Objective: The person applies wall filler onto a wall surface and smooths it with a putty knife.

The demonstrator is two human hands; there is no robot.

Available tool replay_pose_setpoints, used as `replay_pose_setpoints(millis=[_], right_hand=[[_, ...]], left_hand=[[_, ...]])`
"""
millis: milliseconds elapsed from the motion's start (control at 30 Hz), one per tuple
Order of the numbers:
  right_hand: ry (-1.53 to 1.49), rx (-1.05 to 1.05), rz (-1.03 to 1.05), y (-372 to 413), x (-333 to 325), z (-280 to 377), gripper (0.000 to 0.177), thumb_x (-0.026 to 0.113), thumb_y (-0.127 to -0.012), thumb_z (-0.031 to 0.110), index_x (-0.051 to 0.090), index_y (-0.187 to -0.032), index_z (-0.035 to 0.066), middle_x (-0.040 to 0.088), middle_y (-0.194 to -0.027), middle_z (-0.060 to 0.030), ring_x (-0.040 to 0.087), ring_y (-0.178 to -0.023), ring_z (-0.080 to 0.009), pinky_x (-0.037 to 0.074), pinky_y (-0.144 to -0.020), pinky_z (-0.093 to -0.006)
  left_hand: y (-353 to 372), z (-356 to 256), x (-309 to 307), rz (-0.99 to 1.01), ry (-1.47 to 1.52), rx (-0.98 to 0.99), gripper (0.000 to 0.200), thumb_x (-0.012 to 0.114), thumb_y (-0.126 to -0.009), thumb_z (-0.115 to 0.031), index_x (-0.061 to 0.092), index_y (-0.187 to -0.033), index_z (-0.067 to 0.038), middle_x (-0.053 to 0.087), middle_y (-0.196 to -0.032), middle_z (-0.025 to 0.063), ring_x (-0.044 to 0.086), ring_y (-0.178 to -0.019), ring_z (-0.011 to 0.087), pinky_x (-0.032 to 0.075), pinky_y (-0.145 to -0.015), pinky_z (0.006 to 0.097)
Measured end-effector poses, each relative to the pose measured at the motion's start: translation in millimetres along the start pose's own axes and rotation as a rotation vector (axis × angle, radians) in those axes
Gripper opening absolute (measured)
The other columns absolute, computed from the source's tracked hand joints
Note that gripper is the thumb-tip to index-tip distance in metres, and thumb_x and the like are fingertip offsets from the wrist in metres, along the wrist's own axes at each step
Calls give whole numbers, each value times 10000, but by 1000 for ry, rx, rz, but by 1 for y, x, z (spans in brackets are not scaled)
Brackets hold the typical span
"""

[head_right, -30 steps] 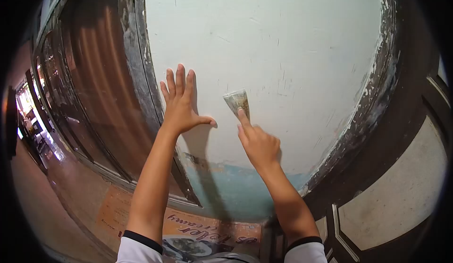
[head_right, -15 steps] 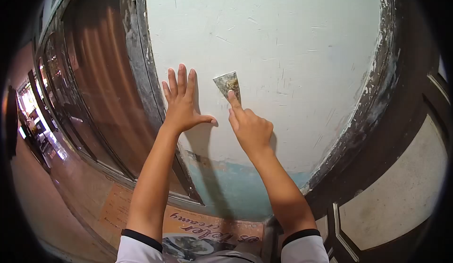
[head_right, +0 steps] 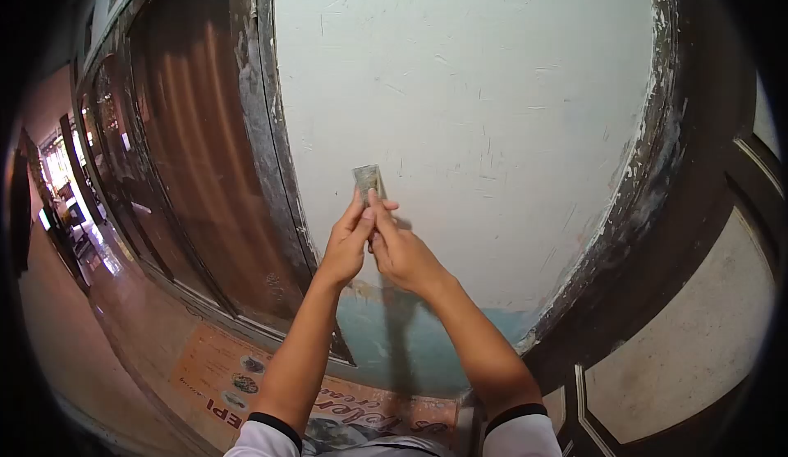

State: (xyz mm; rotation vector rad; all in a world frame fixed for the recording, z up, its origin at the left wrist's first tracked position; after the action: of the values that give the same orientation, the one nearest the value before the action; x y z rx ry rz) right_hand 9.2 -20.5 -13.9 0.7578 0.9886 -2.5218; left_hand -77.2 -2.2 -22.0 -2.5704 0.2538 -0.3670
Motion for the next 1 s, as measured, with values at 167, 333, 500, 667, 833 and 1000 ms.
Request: replay_pose_setpoints(millis=[167, 333, 500, 667, 833, 1000], right_hand=[[358, -71, 256, 2, -15, 9, 612, 584, -1001, 343, 425, -1525, 71, 711, -1057, -224, 671, -906, -425, 508, -861, -522], [1224, -466, -301, -15, -139, 76, 407, 668, -898, 308, 683, -1281, 173, 611, -1391, -65, 537, -1267, -211, 400, -990, -481], [1460, -722, -465, -36, -170, 80, 521, 654, -905, 345, 586, -1420, 297, 473, -1569, 46, 390, -1458, -186, 197, -1213, -548], [1402, -627, -403, -41, -174, 69, 611, 652, -905, 393, 487, -1494, 395, 360, -1650, 92, 260, -1549, -181, 67, -1278, -562], [1370, -628, -424, -40, -176, 71, 583, 667, -894, 383, 519, -1457, 386, 393, -1631, 91, 290, -1535, -182, 99, -1277, -557], [1331, -667, -467, -38, -177, 74, 522, 677, -885, 369, 564, -1394, 372, 433, -1600, 100, 323, -1515, -161, 130, -1271, -551]], left_hand=[[17, 0, -40, -276, -233, 128, 557, 569, -1074, -190, 380, -1588, -94, 613, -1089, 36, 618, -897, 121, 533, -756, 278], [21, -19, -28, -337, -758, 331, 523, 699, -957, -57, 552, -1458, -41, 608, -1077, 142, 629, -841, 199, 526, -725, 316], [12, -19, -9, -392, -893, 522, 532, 657, -981, -54, 516, -1493, -58, 608, -1133, 128, 631, -876, 213, 536, -758, 318], [17, -1, -5, -432, -1024, 483, 635, 612, -948, 17, 413, -1548, -39, 641, -1151, 190, 699, -903, 357, 574, -771, 390], [35, -6, -22, -621, -931, 601, 408, 749, -924, -28, 645, -1306, 70, 709, -853, 101, 500, -594, 66, 406, -520, 242], [37, 12, -27, -613, -939, 414, 319, 707, -960, -75, 683, -1243, 69, 699, -894, 142, 626, -675, 171, 503, -611, 299]])
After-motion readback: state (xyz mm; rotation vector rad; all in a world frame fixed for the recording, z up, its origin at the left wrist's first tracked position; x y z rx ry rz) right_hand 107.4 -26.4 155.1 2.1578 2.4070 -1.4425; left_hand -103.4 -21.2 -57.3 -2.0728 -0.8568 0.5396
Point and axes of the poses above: each hand's wrist, its own y-axis away from the middle knuckle, its own x-axis out of the palm, z = x × y, the point moved 10 cm from there along -y, towards the middle knuckle
